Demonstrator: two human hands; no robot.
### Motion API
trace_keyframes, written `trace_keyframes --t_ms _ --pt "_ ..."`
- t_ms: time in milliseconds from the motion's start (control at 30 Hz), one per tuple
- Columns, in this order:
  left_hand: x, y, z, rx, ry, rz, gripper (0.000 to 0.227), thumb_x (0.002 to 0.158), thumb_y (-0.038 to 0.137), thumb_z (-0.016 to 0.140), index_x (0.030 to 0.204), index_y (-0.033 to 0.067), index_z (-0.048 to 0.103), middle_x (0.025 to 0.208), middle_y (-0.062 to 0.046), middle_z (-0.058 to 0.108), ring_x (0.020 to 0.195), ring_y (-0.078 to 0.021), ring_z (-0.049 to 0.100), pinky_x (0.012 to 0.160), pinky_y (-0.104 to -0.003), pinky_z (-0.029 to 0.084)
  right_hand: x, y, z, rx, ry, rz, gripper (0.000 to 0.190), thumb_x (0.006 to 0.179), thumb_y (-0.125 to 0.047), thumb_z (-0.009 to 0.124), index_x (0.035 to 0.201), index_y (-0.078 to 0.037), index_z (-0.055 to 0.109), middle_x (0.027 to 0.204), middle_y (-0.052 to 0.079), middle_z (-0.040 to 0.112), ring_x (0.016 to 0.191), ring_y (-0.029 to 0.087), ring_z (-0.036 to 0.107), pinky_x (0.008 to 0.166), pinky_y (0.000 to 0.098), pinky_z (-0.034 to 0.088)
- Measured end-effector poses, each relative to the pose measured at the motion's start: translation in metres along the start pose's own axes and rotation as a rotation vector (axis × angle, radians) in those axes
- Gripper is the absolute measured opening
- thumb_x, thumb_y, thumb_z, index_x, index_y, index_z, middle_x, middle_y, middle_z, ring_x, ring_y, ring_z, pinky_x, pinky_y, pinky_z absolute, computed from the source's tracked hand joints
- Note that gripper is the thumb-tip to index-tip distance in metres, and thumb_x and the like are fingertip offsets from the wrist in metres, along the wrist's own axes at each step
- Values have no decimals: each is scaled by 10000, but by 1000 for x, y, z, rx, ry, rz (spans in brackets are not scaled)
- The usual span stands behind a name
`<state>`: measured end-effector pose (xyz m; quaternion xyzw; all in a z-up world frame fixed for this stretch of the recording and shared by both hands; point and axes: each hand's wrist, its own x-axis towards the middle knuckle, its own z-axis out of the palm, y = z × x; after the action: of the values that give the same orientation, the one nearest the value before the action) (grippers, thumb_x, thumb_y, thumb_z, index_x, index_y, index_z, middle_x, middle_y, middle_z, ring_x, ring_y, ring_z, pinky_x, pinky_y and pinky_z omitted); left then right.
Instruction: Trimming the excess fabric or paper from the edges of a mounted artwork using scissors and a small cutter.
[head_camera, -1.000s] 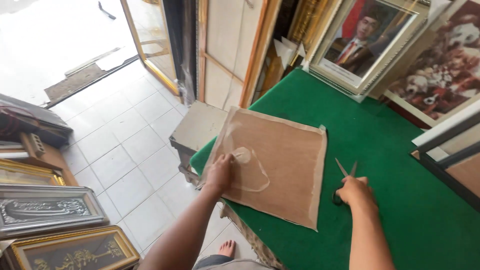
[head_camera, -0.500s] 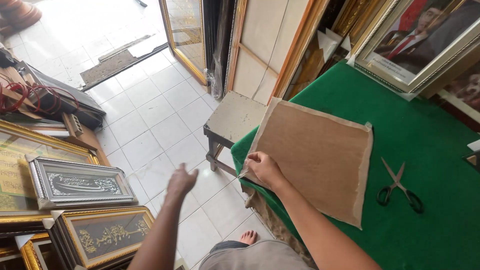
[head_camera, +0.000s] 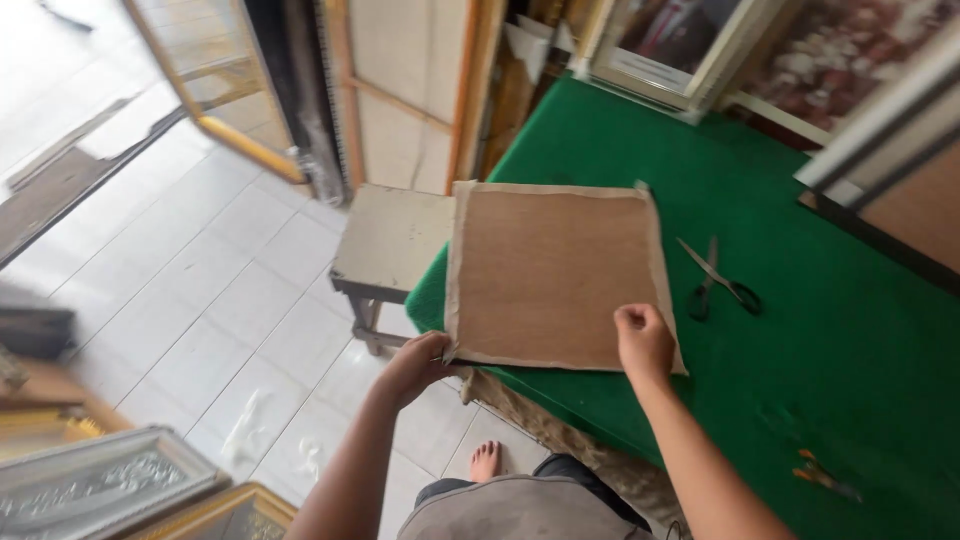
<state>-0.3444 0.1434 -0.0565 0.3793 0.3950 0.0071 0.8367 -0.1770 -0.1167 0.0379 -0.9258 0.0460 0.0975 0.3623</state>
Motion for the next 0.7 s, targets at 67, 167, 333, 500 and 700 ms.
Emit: trace_keyframes --t_ms 67,167,333,500,700 --pt "-26 6 17 41 -77 -36 123 757 66 566 849 -16 555 755 -46 391 759 -230 542 737 -383 491 -4 27 -11 16 81 39 268 772 -358 546 945 -168 624 960 72 631 1007 309 548 846 420 427" --pt "-65 19 64 132 -184 -103 167 748 35 580 910 -6 569 759 -68 468 720 -224 575 727 -381 509 -8 56 -27 -41 221 -9 193 779 -294 560 881 -142 620 903 83 637 950 332 561 800 452 443" --pt "-58 -41 86 380 -530 -201 218 781 48 546 987 -8 591 889 -160 652 796 -252 636 750 -344 541 -31 86 -63 -215 351 -84 84 778 -200 546 823 -165 609 914 4 612 897 296 504 746 453 387" --pt "-89 -71 109 361 -263 -164 124 780 132 525 875 58 557 800 -116 637 739 -222 628 699 -304 465 -42 163 -133 -490 445 98 350 692 -10 449 893 -246 611 1021 34 564 1001 319 457 686 525 361" --pt "-103 -97 94 286 -180 -137 143 790 115 492 919 64 530 862 -138 624 795 -298 646 631 -312 453 -58 218 -174 -556 142 127 371 819 -179 445 1161 -301 519 1258 -46 439 1099 302 398 740 516 393"
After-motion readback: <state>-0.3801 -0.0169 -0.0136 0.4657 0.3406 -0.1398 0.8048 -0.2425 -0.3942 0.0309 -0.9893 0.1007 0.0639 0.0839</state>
